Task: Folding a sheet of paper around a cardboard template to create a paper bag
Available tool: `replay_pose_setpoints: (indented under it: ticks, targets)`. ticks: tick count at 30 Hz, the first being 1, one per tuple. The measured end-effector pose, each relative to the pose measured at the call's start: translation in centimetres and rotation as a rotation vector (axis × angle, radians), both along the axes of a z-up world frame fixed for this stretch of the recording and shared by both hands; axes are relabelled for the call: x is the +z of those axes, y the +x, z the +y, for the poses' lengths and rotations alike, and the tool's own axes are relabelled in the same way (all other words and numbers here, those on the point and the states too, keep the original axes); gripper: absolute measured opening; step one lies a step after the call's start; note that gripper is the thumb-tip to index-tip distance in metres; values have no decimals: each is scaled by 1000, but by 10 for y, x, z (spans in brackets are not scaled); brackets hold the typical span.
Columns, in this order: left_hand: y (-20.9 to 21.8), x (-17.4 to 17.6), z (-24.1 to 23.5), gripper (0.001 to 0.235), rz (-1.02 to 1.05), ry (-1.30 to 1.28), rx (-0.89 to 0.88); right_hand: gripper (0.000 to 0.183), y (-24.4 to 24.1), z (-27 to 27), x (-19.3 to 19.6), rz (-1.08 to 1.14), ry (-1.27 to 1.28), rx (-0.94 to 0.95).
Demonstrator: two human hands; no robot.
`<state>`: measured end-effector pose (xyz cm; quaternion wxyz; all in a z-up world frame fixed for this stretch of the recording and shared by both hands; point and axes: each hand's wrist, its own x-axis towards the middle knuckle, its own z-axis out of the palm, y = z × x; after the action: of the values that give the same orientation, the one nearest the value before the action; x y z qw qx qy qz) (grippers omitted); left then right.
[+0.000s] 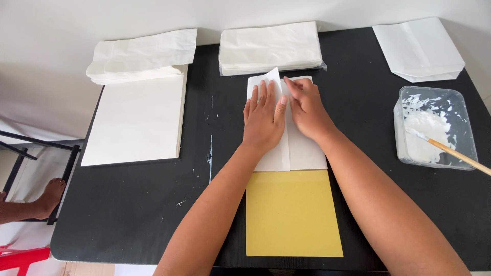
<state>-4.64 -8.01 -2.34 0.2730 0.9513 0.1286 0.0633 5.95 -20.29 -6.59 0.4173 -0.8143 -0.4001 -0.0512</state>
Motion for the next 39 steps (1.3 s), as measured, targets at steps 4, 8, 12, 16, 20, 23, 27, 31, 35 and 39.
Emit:
replay_pose_setpoints:
  ticks: [4,8,12,16,20,23,27,31,35,39]
  targets:
    - [-1,-4,0,84,-27,-21,37,54,-2,-1,-2,33,60,48]
    - [-6,8,0,86,-62,-153,33,60,-14,4,15,2,-182,-22]
    - [-9,6,10,93,-107,-298,35,65,-18,4,25,49,-227,-46]
    - [-21,10,16,92,-35,-361,47,60,-15,3,22,75,-237,-53]
    - [-58,28,17,84,98,-422,50,61,-14,3,16,66,-222,-35]
    - [-82,44,14,81,172,-506,46,62,-9,4,11,72,-188,-29]
    - [-101,50,4,77,174,-567,-27,60,-15,2,17,46,-161,-22]
    - [-113,44,-4,65,133,-519,-92,59,-18,2,22,69,-139,-36]
    - [-116,30,-5,60,123,-338,-210,62,-15,3,21,58,-174,-48]
    - [-120,40,-13,70,196,-204,-269,63,-15,3,19,35,-179,-46]
